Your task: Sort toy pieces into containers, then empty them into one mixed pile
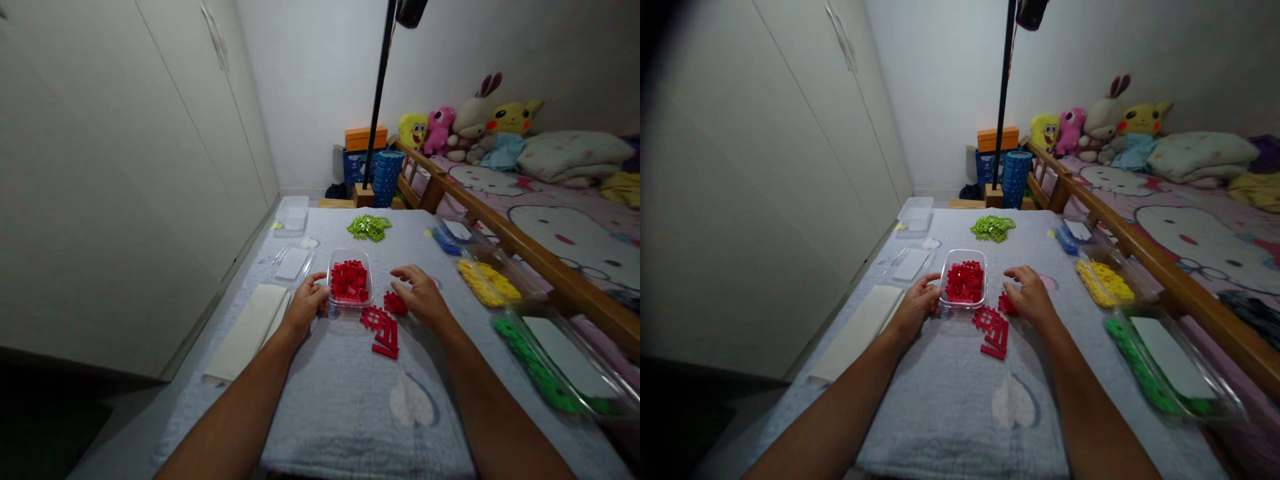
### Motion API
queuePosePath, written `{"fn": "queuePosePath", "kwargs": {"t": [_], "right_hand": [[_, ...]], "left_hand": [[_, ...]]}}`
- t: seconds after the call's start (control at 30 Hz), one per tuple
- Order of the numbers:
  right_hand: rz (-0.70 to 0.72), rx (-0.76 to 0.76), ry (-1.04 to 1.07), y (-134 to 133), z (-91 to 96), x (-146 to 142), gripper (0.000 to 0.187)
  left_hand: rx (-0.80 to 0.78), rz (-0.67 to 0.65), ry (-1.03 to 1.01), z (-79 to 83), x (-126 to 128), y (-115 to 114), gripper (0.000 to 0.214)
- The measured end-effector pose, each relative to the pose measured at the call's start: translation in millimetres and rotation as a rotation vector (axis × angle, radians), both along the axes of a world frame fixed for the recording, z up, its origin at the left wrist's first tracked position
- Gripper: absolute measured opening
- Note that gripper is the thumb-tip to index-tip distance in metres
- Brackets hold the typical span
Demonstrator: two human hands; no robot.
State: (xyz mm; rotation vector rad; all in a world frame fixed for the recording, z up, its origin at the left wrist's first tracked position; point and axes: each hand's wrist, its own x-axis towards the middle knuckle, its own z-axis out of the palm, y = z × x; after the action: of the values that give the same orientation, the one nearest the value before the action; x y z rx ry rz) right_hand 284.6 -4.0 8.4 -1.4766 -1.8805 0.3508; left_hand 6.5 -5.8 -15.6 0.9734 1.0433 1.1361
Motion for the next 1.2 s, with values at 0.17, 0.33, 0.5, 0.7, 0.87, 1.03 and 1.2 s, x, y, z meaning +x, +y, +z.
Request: {"fn": "queuePosePath", "kwargs": {"t": [0.17,0.33,0.5,0.7,0.87,1.03,1.2], "right_hand": [[0.156,-0.332,-0.224,-4,-4.4,25,0.044],[0.170,-0.353,-0.282,-7,-9.2,24,0.045],[0.154,-0.292,-0.233,-5,-14.2,21,0.041],[0.173,-0.212,-0.158,-4,-15.3,18,0.017],[0.107,-0.138,-0.133,-1,-15.4,17,0.017],[0.010,-0.085,-0.115,1,-14.4,18,0.015],[-0.065,0.035,0.133,-4,-4.9,4,0.021]], "left_hand": [[-0.002,0.007,0.006,3.6,0,-2,0.053],[0.011,0.001,0.019,0.2,-1,-1,0.052],[0.020,-0.015,0.005,-2.3,-2,1,0.052],[0.025,-0.019,-0.012,1.7,-1,-2,0.051],[0.011,-0.005,-0.006,-0.3,-1,-1,0.051],[0.016,-0.012,-0.003,-3.7,-2,1,0.052],[0.021,-0.016,-0.003,-2.3,-1,0,0.051]]}}
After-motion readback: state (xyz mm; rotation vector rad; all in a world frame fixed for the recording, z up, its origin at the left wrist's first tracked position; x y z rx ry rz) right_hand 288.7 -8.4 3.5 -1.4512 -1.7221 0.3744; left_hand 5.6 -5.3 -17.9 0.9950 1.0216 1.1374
